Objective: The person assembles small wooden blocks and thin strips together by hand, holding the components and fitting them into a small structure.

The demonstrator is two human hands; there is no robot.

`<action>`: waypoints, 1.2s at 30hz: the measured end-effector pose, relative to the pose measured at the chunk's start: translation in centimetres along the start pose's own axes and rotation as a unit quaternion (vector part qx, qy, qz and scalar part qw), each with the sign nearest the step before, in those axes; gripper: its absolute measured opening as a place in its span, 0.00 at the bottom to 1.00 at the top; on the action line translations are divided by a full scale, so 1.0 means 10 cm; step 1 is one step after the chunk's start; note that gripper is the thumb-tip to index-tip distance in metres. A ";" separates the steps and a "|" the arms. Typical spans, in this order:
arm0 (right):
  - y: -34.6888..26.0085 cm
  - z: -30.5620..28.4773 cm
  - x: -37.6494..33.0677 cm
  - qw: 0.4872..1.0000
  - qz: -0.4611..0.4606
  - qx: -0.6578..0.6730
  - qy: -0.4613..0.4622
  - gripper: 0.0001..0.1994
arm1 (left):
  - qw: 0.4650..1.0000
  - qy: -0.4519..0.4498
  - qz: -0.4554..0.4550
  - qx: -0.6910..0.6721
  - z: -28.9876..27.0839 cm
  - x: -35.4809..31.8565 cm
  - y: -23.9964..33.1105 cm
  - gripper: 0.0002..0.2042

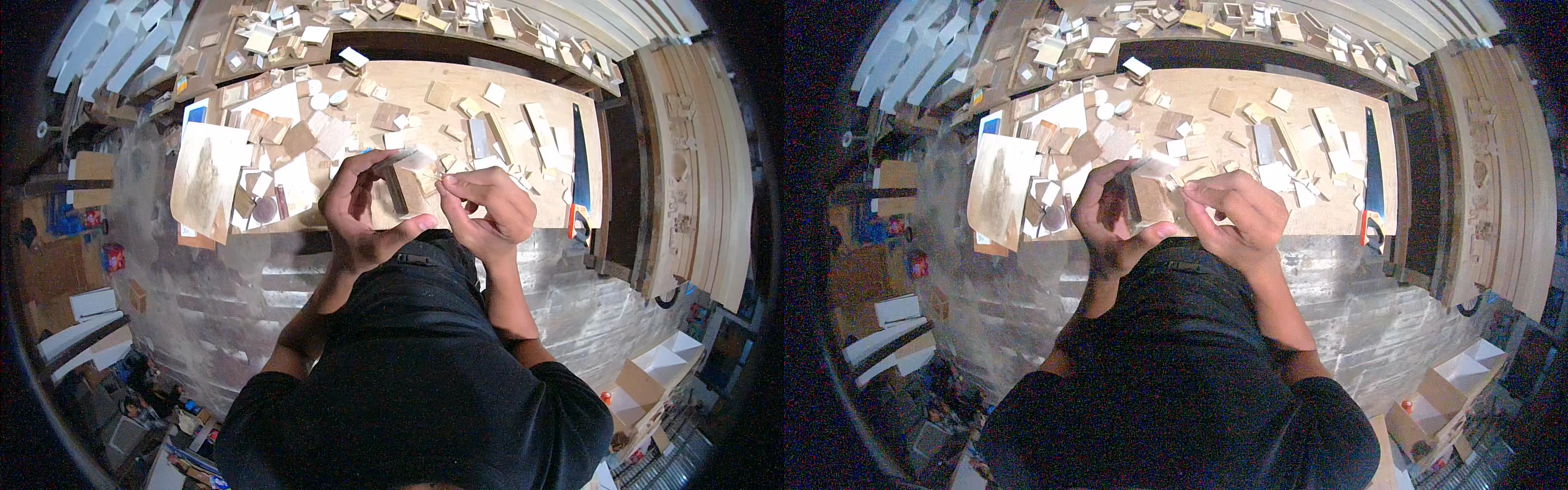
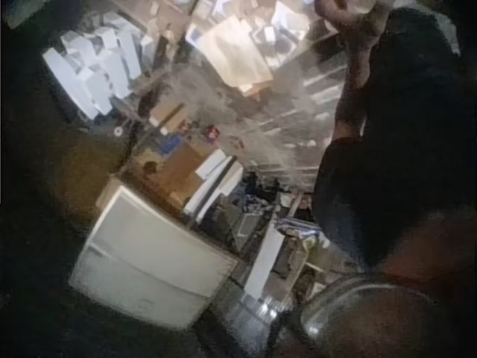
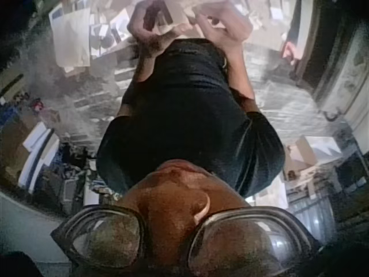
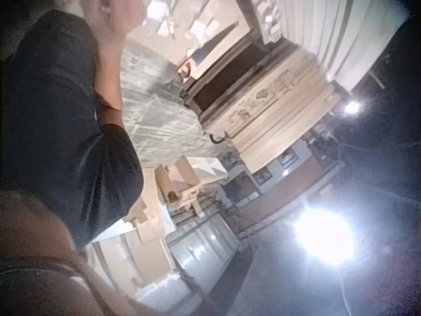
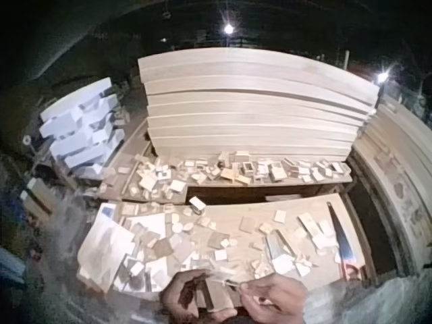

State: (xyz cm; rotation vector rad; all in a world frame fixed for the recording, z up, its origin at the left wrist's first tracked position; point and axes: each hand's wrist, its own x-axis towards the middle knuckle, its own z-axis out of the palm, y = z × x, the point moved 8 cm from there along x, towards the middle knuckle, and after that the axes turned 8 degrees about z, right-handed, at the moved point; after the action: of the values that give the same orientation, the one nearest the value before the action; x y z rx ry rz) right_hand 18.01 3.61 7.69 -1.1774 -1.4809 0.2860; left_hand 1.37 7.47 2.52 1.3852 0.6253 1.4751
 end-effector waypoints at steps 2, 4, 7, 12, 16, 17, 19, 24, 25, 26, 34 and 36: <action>-0.03 0.01 0.02 1.000 -0.005 0.007 0.007 0.08 | 1.000 0.000 -0.027 0.000 0.01 0.00 -0.01 0.37; -0.02 0.11 0.06 1.000 -0.010 0.021 0.004 0.08 | 0.999 -0.012 -0.027 0.025 -0.07 0.03 0.01 0.37; 0.00 0.15 0.09 1.000 -0.023 0.010 -0.014 0.08 | 0.999 -0.012 -0.012 0.031 -0.09 0.07 0.00 0.37; 0.06 0.10 0.07 0.998 -0.035 -0.017 -0.043 0.09 | 1.000 0.005 -0.013 0.000 -0.08 0.07 -0.06 0.38; 0.00 0.05 0.12 0.998 -0.057 -0.024 -0.002 0.08 | 1.000 -0.002 -0.030 0.004 -0.03 0.06 -0.10 0.38; -0.02 0.04 0.14 0.997 -0.068 -0.022 0.013 0.08 | 0.999 -0.008 -0.034 0.008 -0.02 0.06 -0.11 0.38; -0.09 0.08 0.20 0.997 -0.071 -0.032 -0.014 0.07 | 0.999 -0.016 -0.032 0.033 0.00 0.06 -0.09 0.38; -0.12 0.15 0.24 0.992 -0.086 -0.047 -0.075 0.07 | 0.998 -0.015 -0.023 0.059 -0.03 0.04 -0.08 0.37; -0.11 0.15 0.23 0.992 -0.086 -0.056 -0.080 0.07 | 0.998 -0.011 -0.029 0.054 -0.04 0.03 -0.09 0.37; -0.09 0.15 0.22 0.991 -0.086 -0.065 -0.085 0.07 | 0.998 -0.007 -0.035 0.050 -0.04 0.03 -0.10 0.37; 0.04 0.10 0.19 0.991 -0.062 -0.068 -0.093 0.07 | 0.998 0.002 -0.033 0.059 -0.06 0.07 -0.12 0.37; -0.01 0.10 0.24 0.993 -0.072 -0.056 -0.080 0.07 | 0.997 -0.005 -0.043 0.067 -0.04 0.07 -0.12 0.37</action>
State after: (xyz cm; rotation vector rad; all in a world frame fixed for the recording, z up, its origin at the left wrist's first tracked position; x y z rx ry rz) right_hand 17.48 5.87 8.96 -1.1496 -1.7337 0.2044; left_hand 1.41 8.68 1.65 1.4484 0.7801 1.3772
